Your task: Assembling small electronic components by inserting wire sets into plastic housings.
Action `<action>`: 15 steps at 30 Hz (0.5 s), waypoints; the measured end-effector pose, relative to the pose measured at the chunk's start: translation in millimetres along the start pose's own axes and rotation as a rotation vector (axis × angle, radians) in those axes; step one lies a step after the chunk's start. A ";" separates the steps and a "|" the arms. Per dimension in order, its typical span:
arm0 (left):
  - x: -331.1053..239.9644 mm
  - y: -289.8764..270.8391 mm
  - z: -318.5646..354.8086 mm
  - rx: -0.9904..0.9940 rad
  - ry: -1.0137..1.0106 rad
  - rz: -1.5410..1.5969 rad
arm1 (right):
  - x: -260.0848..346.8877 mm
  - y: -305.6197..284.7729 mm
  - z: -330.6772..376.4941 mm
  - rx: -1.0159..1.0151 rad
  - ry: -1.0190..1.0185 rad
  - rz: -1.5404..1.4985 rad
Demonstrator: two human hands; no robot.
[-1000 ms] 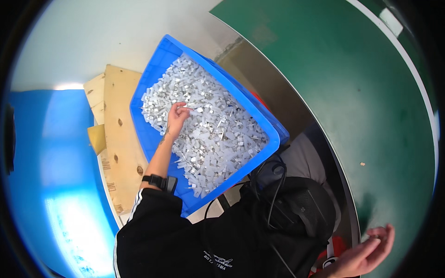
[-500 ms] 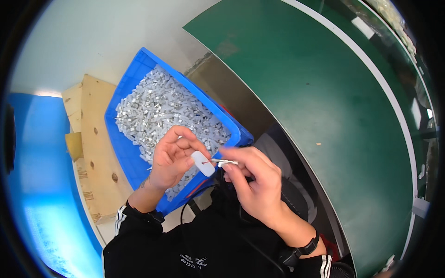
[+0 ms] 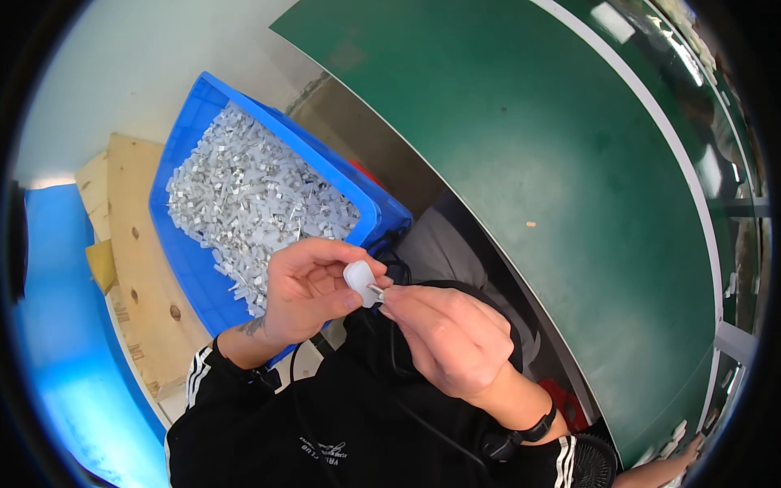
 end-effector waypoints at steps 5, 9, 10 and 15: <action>-1.4 2.2 -2.7 0.026 0.012 -0.089 | -1.9 -2.3 -0.9 0.002 -0.033 -0.012; -2.1 -1.6 -10.1 0.064 0.001 -0.114 | -1.9 -5.4 0.6 0.015 -0.024 -0.029; -2.6 -1.7 -11.4 0.086 -0.030 -0.125 | -1.6 -6.0 1.2 0.016 -0.022 -0.029; 4.1 -0.3 -13.6 0.175 0.003 0.024 | 3.8 -8.9 4.0 -0.016 0.074 -0.101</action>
Point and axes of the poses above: each hand's wrist, its own z-axis away from the middle knuckle, its own y-axis out of the palm, x = y × z, the point moved 1 cm from there along -z, towards the middle knuckle, and after that the axes turned 6 degrees about -y, right-handed, at the moved point
